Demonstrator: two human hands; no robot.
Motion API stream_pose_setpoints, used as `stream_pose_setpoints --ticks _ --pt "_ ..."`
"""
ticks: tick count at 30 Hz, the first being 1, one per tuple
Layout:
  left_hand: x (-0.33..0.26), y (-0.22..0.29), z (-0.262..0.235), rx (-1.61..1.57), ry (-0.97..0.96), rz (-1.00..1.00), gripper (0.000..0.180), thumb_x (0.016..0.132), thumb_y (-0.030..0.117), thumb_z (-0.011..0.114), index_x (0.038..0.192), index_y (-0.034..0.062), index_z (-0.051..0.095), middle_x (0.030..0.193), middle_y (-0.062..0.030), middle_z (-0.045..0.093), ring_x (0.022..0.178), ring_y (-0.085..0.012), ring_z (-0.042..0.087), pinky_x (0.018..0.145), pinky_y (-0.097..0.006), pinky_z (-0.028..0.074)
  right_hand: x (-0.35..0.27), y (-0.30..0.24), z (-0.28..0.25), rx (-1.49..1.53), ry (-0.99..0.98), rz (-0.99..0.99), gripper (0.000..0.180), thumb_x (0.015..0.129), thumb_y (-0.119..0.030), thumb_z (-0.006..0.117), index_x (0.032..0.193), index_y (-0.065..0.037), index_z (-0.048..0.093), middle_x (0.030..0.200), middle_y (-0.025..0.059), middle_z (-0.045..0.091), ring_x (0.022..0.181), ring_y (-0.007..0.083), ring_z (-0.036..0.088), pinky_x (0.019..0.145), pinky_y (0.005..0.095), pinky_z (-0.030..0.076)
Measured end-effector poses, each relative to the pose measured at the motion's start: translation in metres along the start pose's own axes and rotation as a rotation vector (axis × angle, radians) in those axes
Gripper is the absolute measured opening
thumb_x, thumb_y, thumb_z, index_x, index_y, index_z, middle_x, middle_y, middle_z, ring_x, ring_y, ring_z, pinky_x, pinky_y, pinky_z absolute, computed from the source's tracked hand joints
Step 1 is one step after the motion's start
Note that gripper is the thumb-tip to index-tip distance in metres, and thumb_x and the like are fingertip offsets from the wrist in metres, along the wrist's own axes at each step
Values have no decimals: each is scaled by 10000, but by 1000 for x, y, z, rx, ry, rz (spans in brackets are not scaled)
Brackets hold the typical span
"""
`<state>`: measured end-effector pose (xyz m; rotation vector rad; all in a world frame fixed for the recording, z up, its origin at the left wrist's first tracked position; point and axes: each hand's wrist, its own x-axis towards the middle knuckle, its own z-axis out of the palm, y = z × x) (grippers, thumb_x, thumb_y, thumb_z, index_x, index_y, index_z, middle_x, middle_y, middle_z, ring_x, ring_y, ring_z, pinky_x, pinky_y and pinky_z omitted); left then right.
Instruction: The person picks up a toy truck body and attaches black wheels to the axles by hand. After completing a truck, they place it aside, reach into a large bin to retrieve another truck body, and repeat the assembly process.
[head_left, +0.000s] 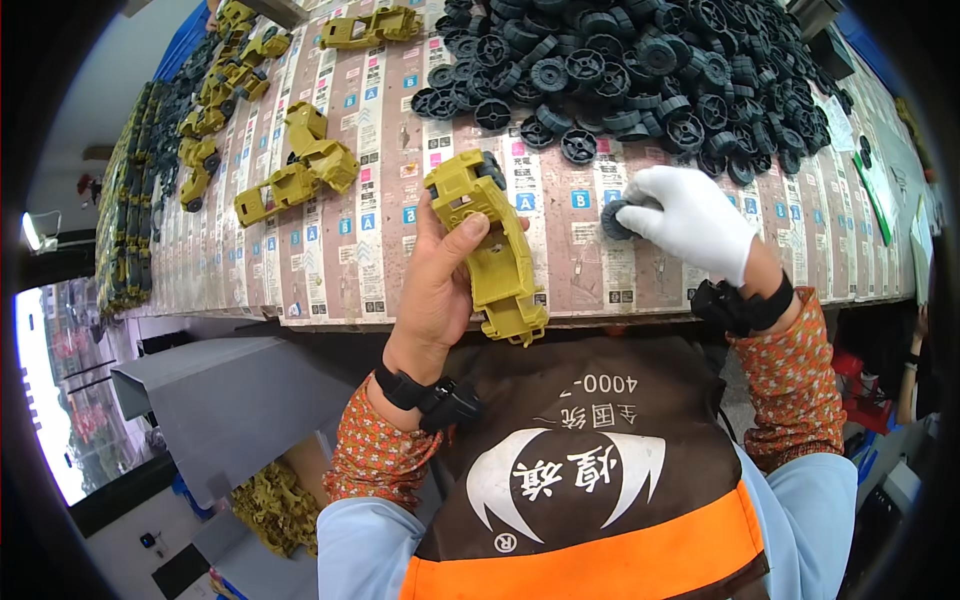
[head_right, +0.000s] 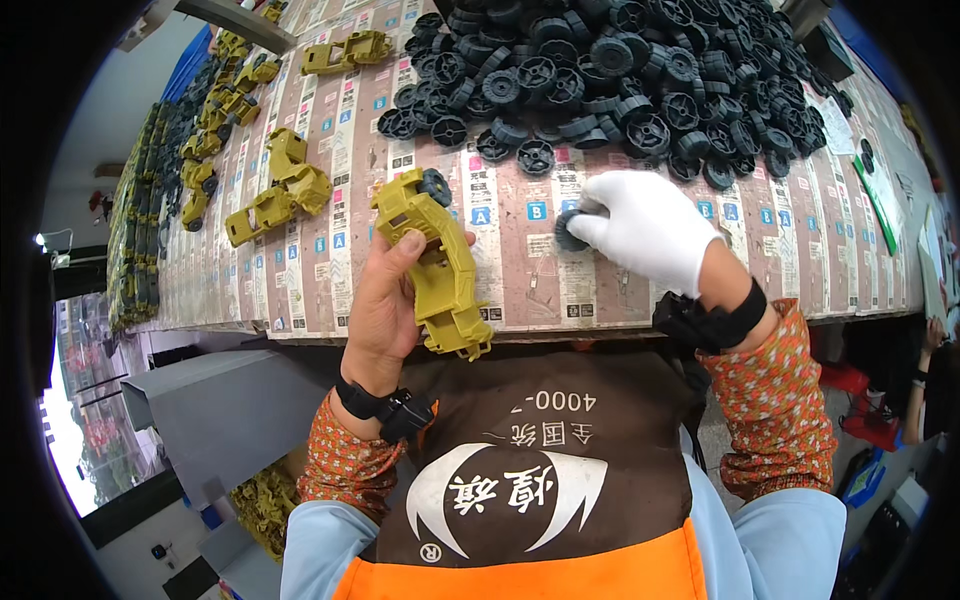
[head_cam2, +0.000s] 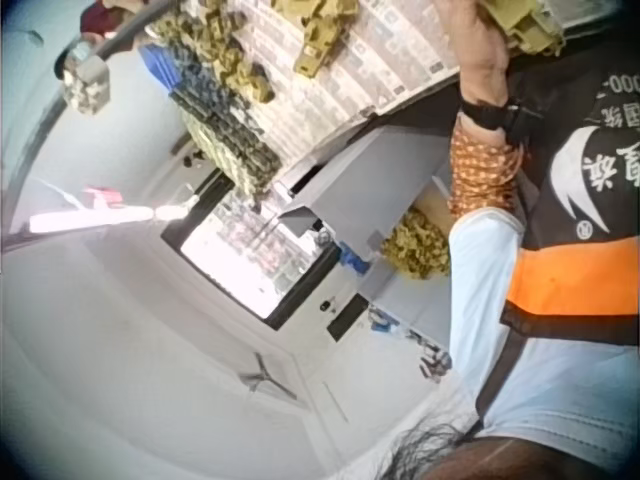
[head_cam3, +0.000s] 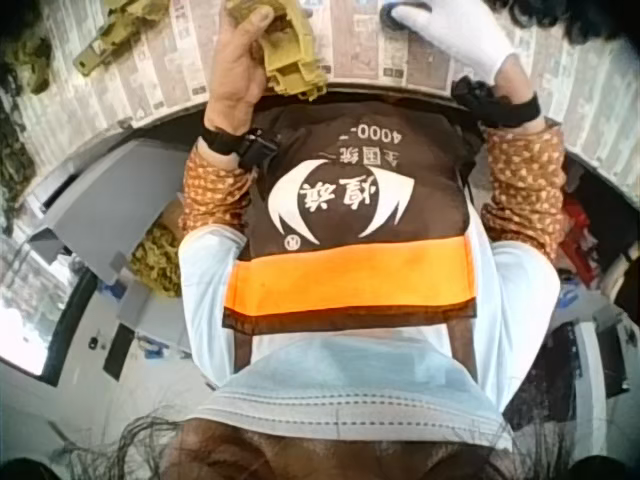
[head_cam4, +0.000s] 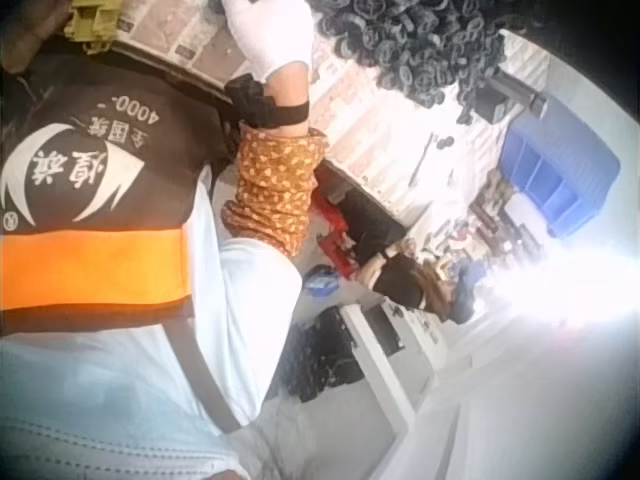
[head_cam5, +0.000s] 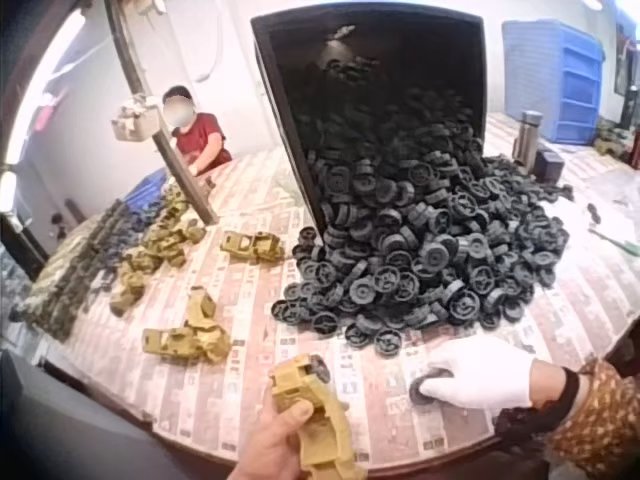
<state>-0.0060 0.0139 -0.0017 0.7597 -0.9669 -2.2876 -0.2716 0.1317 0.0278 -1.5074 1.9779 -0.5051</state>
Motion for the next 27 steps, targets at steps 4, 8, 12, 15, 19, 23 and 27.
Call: stream_pose_setpoints --ticks 4,8,12,15,19,23,27 --pt "4 0 2 -19 -23 -39 495 1006 168 660 1424 56 420 1236 -133 629 1163 -285 673 896 -413 618 -18 1 13 -312 288 -3 264 903 -185 695 1111 -31 646 975 176 621 987 382 636 835 465 522" --pt "7 -2 10 -39 17 -29 441 1012 206 673 1374 49 475 1196 -133 661 1121 -250 690 846 -377 627 -25 2 26 -242 226 -205 323 876 -121 713 1168 -31 610 1028 190 582 1003 389 609 845 472 521" --pt "5 -6 19 -26 70 11 426 1034 293 650 1362 41 552 1208 -168 686 1105 -238 695 845 -337 615 -25 5 28 -172 201 -176 353 886 -104 721 1218 -33 626 1065 162 592 1014 342 631 872 426 532" --pt "8 -12 22 -67 71 25 452 1016 302 695 1345 75 484 1132 -141 676 1044 -212 704 749 -346 635 -32 -12 25 492 59 -118 408 903 -107 711 1296 -37 629 1135 119 612 1032 247 642 916 356 530" --pt "7 -17 34 -21 106 116 464 1015 279 699 1359 74 466 1149 -130 664 1041 -217 701 761 -353 638 -41 -37 42 829 -35 -4 459 913 -77 672 1366 -45 613 1247 95 618 1089 176 625 976 322 514" --pt "6 -17 42 -61 55 132 484 1013 244 703 1381 69 442 1174 -96 635 1058 -233 697 794 -359 636 -48 -46 50 956 -70 59 476 922 -61 658 1393 -37 595 1302 95 611 1130 168 612 1014 314 503" --pt "4 -18 44 30 81 185 435 1034 307 667 1358 62 509 1158 -83 646 1112 -230 684 831 -348 621 -48 -50 56 1070 -61 85 471 932 -26 640 1400 -14 586 1327 84 617 1157 164 606 1029 320 499"
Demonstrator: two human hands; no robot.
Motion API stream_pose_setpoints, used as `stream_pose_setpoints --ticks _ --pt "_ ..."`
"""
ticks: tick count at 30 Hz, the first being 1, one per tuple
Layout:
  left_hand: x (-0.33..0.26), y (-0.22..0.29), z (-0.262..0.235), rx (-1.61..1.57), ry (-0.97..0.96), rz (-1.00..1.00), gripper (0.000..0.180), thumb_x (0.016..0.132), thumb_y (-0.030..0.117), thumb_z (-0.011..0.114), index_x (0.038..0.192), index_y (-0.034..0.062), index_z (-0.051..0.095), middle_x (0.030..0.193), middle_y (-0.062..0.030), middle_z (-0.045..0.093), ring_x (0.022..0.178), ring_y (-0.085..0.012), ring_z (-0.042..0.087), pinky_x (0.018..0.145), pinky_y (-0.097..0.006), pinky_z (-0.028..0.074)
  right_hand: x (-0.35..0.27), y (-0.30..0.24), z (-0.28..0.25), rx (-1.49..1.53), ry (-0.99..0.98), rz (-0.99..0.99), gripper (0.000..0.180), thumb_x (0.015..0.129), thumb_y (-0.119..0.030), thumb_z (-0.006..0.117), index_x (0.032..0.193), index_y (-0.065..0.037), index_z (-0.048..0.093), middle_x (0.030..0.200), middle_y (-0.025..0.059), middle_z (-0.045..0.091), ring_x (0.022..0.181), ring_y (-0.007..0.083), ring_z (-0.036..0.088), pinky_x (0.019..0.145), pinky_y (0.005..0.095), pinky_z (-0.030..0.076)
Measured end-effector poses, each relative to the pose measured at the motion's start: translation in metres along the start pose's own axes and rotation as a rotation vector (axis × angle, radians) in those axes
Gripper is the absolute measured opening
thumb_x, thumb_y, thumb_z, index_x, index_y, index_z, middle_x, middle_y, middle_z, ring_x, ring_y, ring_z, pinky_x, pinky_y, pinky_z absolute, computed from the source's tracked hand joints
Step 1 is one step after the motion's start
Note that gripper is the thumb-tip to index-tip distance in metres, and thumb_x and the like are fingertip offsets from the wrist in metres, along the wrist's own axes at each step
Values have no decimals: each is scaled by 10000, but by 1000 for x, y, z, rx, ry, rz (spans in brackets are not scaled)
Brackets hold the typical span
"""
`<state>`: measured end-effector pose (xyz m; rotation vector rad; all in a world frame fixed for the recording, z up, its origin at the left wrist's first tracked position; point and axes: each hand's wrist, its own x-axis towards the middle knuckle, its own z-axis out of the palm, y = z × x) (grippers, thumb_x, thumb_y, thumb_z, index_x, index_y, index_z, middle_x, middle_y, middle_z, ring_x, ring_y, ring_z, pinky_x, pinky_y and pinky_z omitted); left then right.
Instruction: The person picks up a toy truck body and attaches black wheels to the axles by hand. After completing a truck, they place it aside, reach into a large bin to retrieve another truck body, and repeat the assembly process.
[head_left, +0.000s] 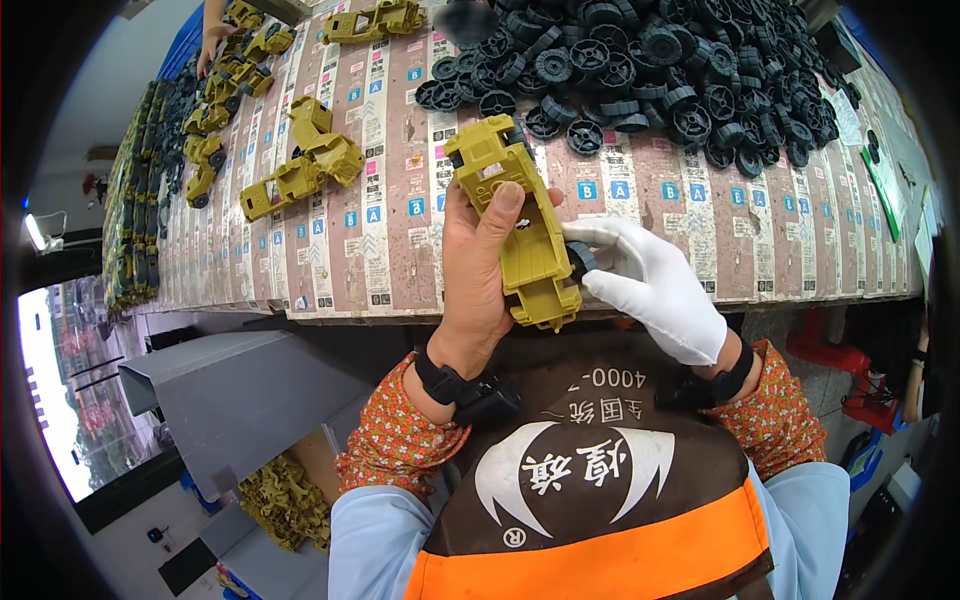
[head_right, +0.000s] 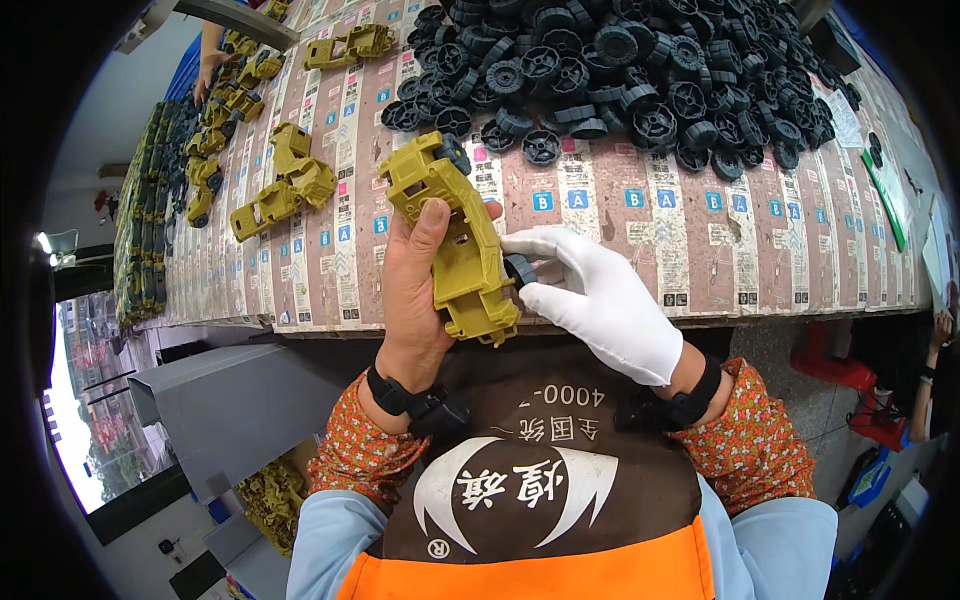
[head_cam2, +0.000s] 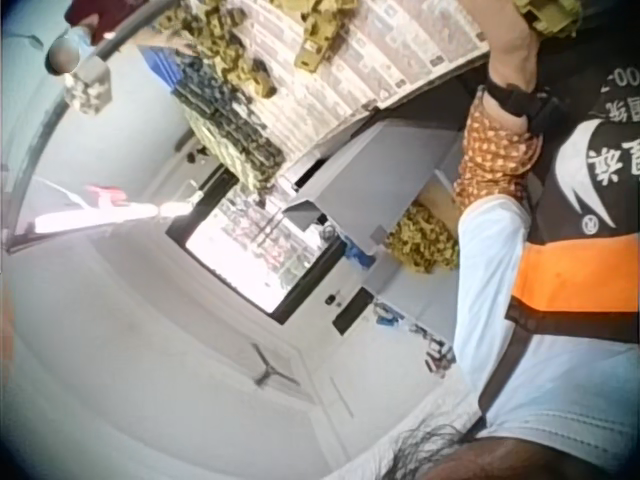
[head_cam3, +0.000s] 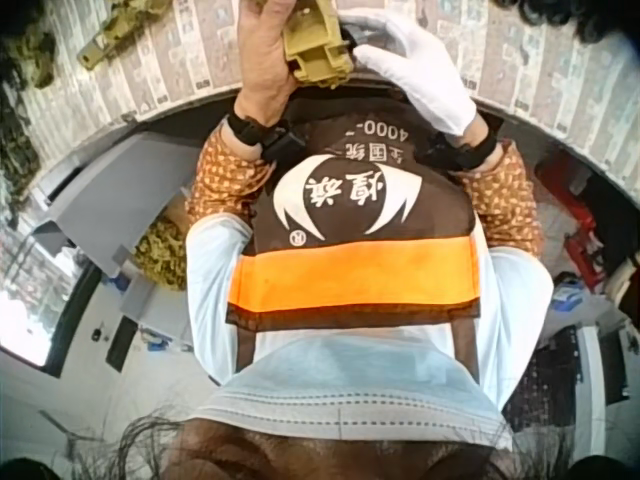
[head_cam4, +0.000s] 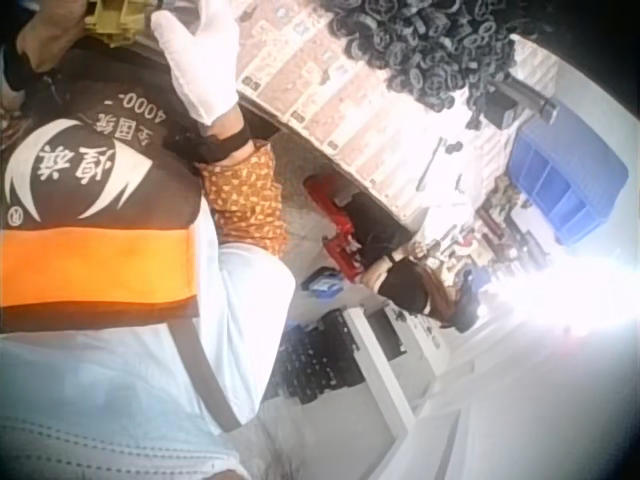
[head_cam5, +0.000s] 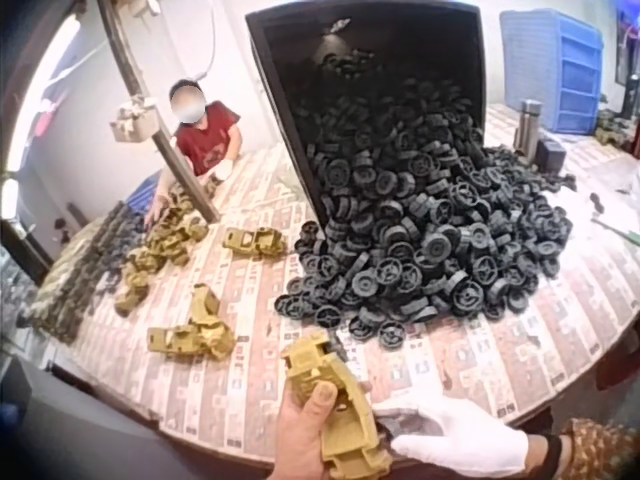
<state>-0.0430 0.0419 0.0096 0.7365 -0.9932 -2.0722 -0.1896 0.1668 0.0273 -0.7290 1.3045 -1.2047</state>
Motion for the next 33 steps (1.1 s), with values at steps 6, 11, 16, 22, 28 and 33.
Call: stream_pose_setpoints --ticks 6,11,16,22,28,33 --pt "4 -5 4 82 14 99 438 1038 306 662 1357 55 497 1153 -90 646 1105 -235 686 810 -341 620 -4 5 1 98 93 19 452 965 -41 654 1407 14 581 1302 96 655 1175 152 618 1031 303 499" --pt "3 2 4 100 65 217 597 983 160 738 1438 30 374 1244 -112 611 1080 -224 681 918 -361 575 -12 -5 16 -188 117 -83 519 987 -14 610 1489 56 501 1397 161 630 1273 159 584 1084 295 456" --pt "0 2 5 140 100 377 772 954 42 736 1545 36 239 1369 -106 551 1223 -198 591 1057 -355 483 -15 -8 24 -19 -64 -88 717 900 154 420 1600 43 312 1556 181 473 1414 192 463 1171 353 402" --pt "-6 26 3 -60 184 455 673 977 46 705 1493 83 277 1339 -116 562 1154 -275 666 993 -408 560 4 -20 35 9 -152 -109 788 821 183 396 1594 51 327 1614 193 403 1495 231 388 1204 339 347" --pt "37 106 -44 -27 157 67 434 988 309 730 1297 81 527 1080 -111 683 913 -225 711 737 -409 633 30 -60 36 -359 -91 -301 501 900 75 543 1397 40 601 1266 178 713 1171 240 694 1012 324 517" --pt "126 223 -135 -155 319 -162 453 1039 424 613 1318 70 566 1212 -246 689 1099 -434 689 936 -653 558 24 -62 -2 -276 60 -189 362 935 66 538 1266 60 684 1197 163 733 1087 209 723 945 287 538"
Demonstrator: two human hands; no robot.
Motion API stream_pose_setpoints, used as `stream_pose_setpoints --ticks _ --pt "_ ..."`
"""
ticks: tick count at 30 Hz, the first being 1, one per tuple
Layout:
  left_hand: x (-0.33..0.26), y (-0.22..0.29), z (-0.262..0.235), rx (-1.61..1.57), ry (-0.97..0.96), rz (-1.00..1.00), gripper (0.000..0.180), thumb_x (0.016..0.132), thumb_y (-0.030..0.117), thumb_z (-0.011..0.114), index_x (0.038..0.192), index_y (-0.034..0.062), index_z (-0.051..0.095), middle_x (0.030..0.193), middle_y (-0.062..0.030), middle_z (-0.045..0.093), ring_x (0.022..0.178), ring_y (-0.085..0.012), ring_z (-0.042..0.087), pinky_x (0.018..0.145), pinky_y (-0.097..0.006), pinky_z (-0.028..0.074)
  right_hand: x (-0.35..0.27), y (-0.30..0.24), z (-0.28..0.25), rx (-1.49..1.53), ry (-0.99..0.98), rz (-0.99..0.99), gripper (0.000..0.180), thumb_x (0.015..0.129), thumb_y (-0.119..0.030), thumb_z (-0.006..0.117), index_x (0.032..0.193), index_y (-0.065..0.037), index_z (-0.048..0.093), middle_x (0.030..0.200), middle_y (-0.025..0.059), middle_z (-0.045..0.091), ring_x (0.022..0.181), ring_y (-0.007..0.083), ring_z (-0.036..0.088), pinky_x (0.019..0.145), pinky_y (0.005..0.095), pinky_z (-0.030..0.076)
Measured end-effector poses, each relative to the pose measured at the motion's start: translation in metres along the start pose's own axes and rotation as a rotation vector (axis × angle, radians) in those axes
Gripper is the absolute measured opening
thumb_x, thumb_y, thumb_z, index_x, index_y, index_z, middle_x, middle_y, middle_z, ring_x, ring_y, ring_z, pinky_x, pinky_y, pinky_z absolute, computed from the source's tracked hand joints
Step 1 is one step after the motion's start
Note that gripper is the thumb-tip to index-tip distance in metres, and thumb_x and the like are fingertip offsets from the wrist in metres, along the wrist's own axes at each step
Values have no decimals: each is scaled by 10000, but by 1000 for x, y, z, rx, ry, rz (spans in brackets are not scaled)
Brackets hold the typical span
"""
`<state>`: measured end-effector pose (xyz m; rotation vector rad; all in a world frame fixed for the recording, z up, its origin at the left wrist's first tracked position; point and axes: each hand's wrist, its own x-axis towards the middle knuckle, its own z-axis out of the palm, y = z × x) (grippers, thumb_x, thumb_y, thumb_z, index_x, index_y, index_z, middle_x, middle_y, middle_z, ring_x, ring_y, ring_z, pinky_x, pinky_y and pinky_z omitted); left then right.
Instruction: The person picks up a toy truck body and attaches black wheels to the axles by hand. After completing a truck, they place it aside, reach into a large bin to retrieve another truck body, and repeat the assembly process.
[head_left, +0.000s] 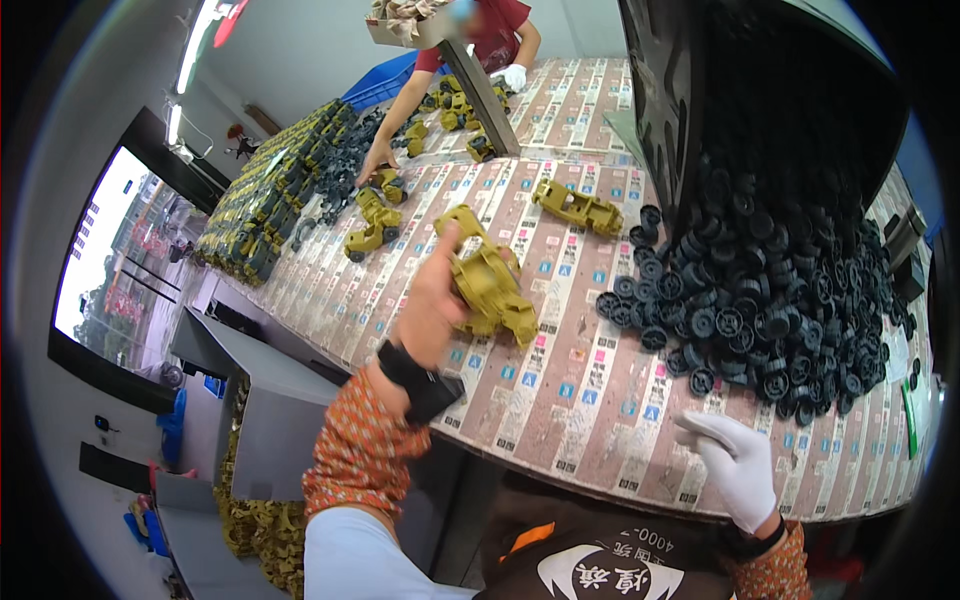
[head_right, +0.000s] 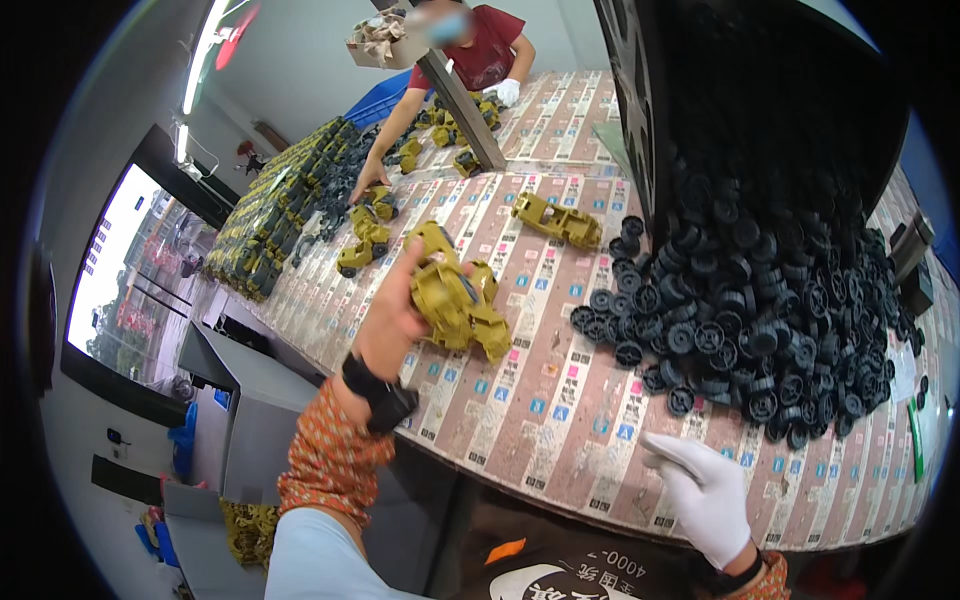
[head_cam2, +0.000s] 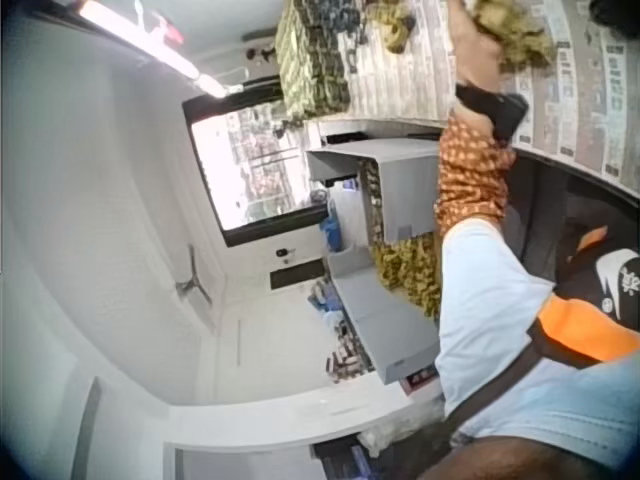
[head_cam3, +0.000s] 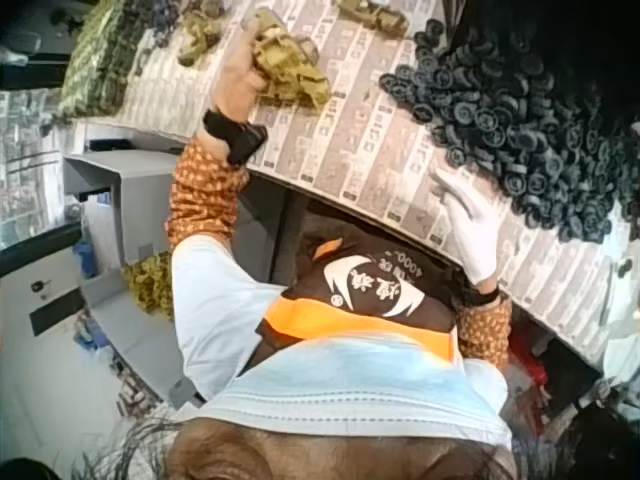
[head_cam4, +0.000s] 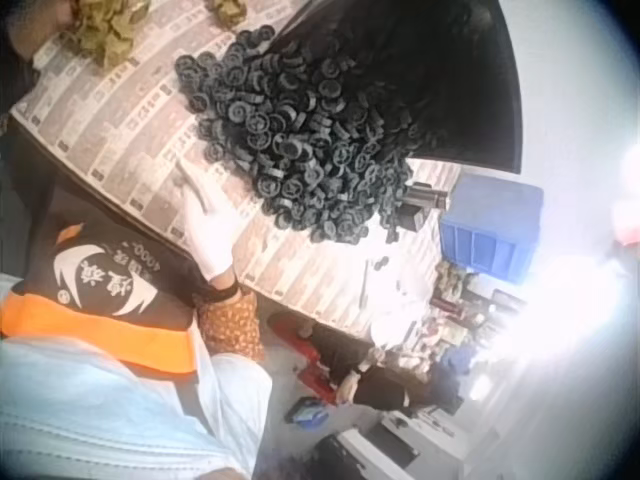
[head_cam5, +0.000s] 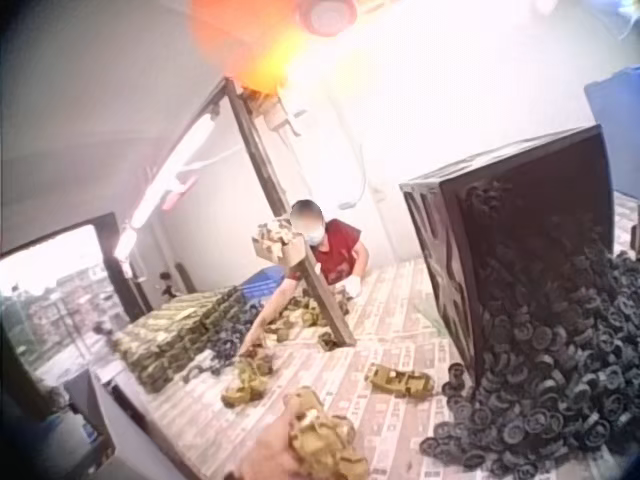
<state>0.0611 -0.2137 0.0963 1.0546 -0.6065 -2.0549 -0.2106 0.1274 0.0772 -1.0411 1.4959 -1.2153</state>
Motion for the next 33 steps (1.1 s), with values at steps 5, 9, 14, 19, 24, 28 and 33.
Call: stream_pose_setpoints --ticks 5,9,14,19,24,28,33 --pt "137 99 -60 15 230 215 425 1093 381 498 1322 31 576 1277 -231 647 1145 -453 656 996 -692 521 -20 24 -20 40 315 165 309 980 36 488 1209 91 689 1103 168 755 941 212 745 842 302 578" --pt "227 133 -92 -159 308 274 438 1073 328 550 1367 5 519 1350 -234 589 1251 -423 585 986 -643 562 -29 27 -26 -76 482 212 308 965 37 485 1181 94 697 1076 157 751 892 203 737 800 294 572" --pt "274 176 -142 -221 50 677 462 1085 252 517 1454 -11 430 1454 -249 522 1326 -471 525 1060 -596 536 -26 19 -31 -134 491 210 308 959 35 491 1178 98 698 1084 162 749 897 203 734 827 304 569" --pt "255 108 -35 663 145 831 567 959 114 642 1494 162 458 1381 -154 577 1145 -326 622 780 -422 602 -22 29 -31 -170 509 250 301 956 43 500 1173 92 703 1084 153 752 907 204 732 852 306 559" --pt "187 -3 65 1957 -502 1470 674 849 187 753 1470 268 503 1292 -72 658 1208 -297 625 1079 -500 427 -17 24 -23 -211 445 246 304 945 85 517 1176 61 713 1063 134 757 950 187 718 852 276 527" --pt "202 -18 67 2300 -337 1099 746 767 272 834 1448 257 531 1201 -98 673 1188 -319 634 1093 -588 356 -24 18 -20 -448 318 58 331 879 105 575 1156 7 727 1023 153 750 897 245 726 816 314 537" --pt "153 21 77 2107 -215 1288 598 730 277 877 1251 163 604 1129 -112 665 1069 -330 663 900 -460 532 -35 28 -30 -564 280 -119 280 884 93 612 1113 -24 723 967 165 725 877 333 707 790 364 545"
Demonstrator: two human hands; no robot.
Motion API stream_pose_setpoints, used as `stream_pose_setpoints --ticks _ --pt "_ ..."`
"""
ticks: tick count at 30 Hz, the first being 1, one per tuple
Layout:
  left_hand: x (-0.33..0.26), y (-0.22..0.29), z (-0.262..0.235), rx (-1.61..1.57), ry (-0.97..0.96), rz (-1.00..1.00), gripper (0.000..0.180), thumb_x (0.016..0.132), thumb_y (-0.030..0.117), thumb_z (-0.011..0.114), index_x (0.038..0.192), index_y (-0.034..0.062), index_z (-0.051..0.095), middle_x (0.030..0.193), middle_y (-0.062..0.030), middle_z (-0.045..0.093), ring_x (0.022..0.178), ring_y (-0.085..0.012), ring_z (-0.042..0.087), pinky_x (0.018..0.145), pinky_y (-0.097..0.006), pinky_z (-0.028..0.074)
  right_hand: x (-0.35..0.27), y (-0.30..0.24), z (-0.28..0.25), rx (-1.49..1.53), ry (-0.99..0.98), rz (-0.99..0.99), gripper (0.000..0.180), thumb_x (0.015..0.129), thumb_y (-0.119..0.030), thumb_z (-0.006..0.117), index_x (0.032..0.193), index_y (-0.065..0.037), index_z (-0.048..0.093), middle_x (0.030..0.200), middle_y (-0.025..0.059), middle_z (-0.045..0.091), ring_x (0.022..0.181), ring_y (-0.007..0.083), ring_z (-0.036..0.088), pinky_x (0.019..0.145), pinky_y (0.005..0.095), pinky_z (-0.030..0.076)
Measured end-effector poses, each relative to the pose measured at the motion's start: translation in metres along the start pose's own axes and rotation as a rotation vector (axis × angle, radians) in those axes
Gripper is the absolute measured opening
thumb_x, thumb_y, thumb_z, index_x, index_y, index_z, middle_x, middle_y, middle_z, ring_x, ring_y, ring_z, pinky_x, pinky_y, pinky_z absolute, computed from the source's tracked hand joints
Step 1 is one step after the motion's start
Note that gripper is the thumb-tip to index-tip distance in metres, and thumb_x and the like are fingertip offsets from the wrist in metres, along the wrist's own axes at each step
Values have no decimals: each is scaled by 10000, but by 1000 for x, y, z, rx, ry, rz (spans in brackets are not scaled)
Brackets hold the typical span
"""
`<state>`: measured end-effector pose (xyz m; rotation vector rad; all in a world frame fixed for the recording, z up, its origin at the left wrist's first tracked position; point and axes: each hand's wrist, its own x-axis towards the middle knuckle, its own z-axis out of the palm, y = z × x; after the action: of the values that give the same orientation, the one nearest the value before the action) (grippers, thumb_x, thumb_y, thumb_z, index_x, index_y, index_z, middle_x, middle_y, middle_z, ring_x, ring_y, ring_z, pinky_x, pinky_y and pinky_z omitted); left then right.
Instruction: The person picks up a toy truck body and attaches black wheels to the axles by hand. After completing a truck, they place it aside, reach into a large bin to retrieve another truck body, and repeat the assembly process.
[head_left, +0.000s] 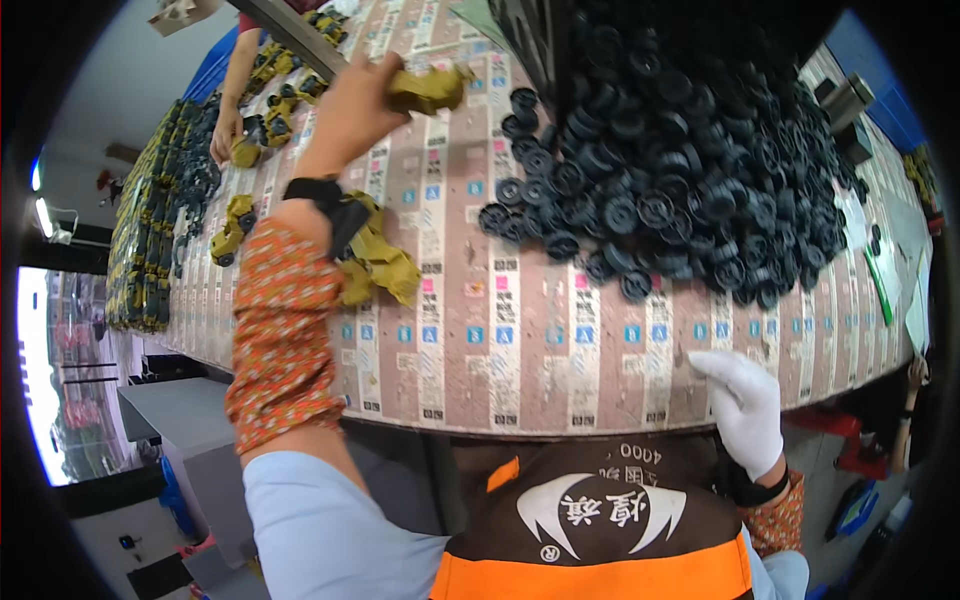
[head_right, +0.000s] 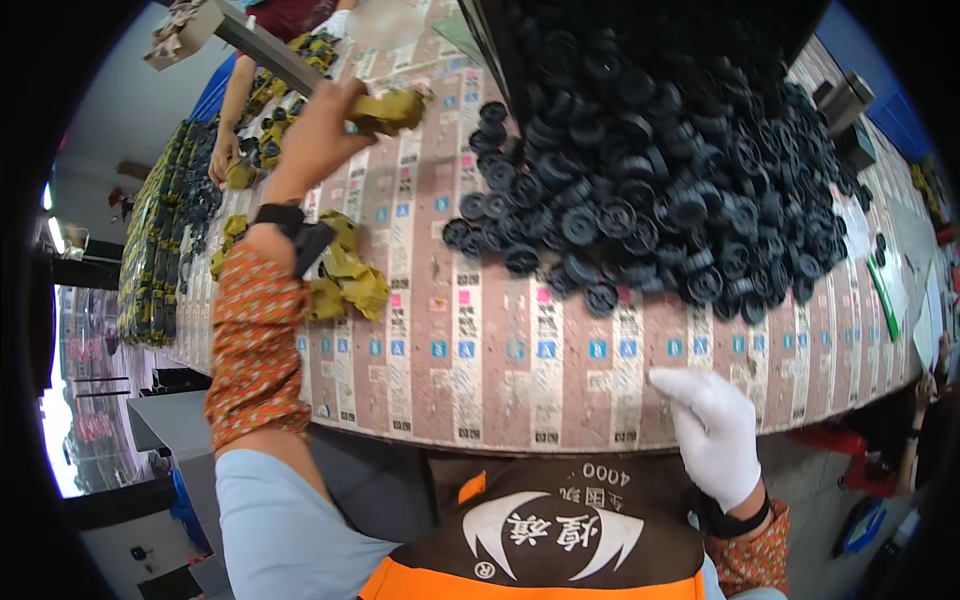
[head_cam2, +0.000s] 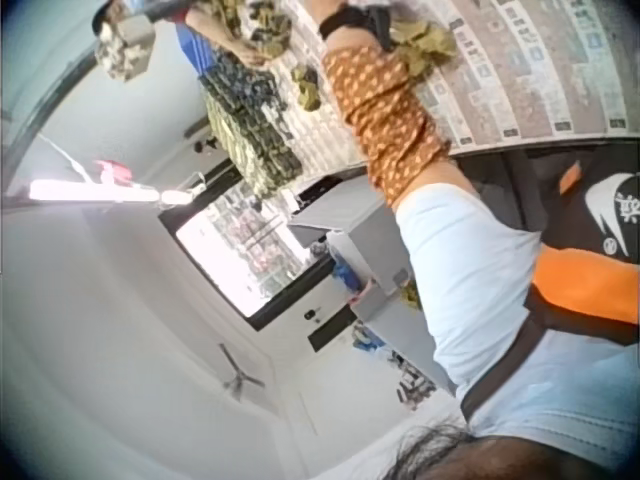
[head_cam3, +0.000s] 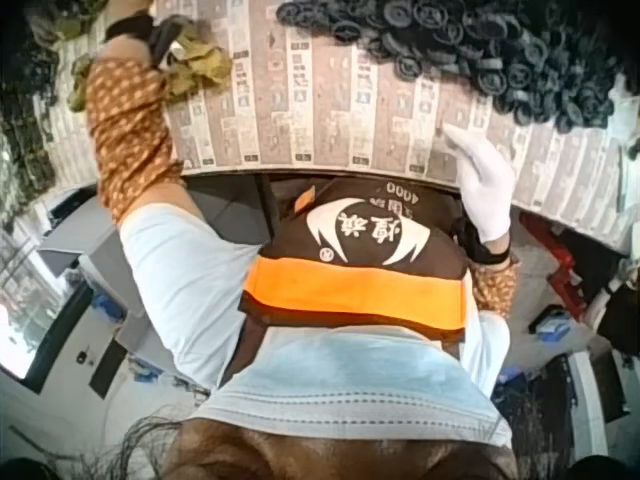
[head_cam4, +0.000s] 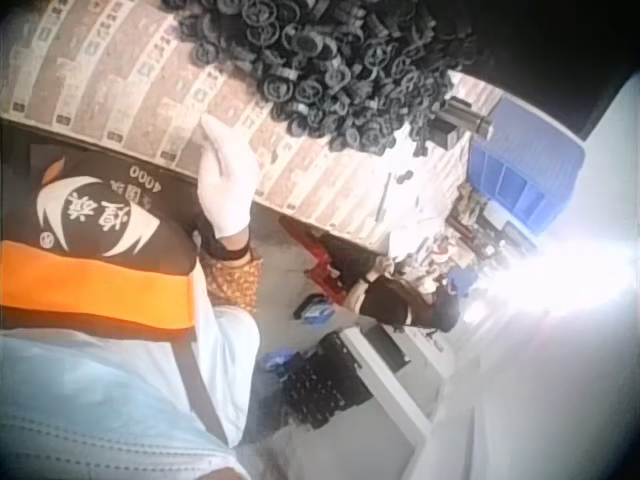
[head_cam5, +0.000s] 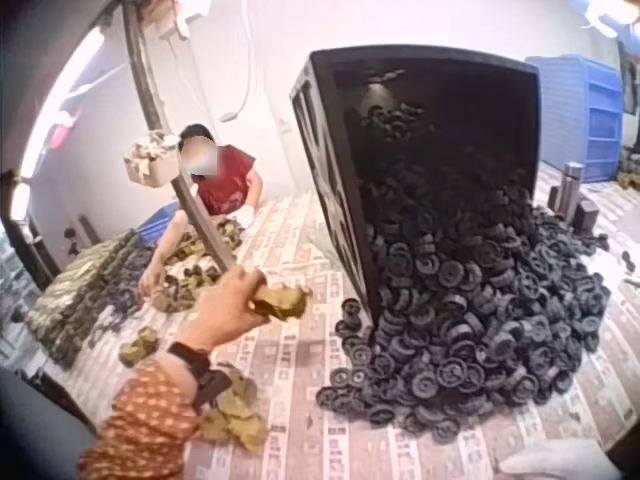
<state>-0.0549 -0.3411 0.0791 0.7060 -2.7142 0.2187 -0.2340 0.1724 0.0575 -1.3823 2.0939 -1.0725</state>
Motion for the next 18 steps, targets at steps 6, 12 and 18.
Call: stream_pose_setpoints --ticks 6,12,18 --pt "-54 46 -95 -1004 19 -238 550 865 297 861 1268 34 593 1083 -57 742 939 -133 712 835 -290 575 49 -2 13 -265 -5 -279 285 904 -34 669 1188 -53 678 981 139 680 922 346 643 814 435 511" --pt "-150 164 -137 -1728 -62 -590 436 985 254 718 1289 -36 601 1206 -200 698 1104 -336 716 910 -463 631 160 -23 54 -723 46 -732 189 807 -24 629 986 -64 671 888 120 590 867 325 600 744 429 509" --pt "-220 222 -102 -2049 -139 -809 427 974 174 678 1340 -6 549 1226 -168 651 1161 -353 666 946 -595 599 189 -7 81 -778 111 -743 45 815 -36 645 829 -22 685 915 137 645 895 312 659 772 421 555"
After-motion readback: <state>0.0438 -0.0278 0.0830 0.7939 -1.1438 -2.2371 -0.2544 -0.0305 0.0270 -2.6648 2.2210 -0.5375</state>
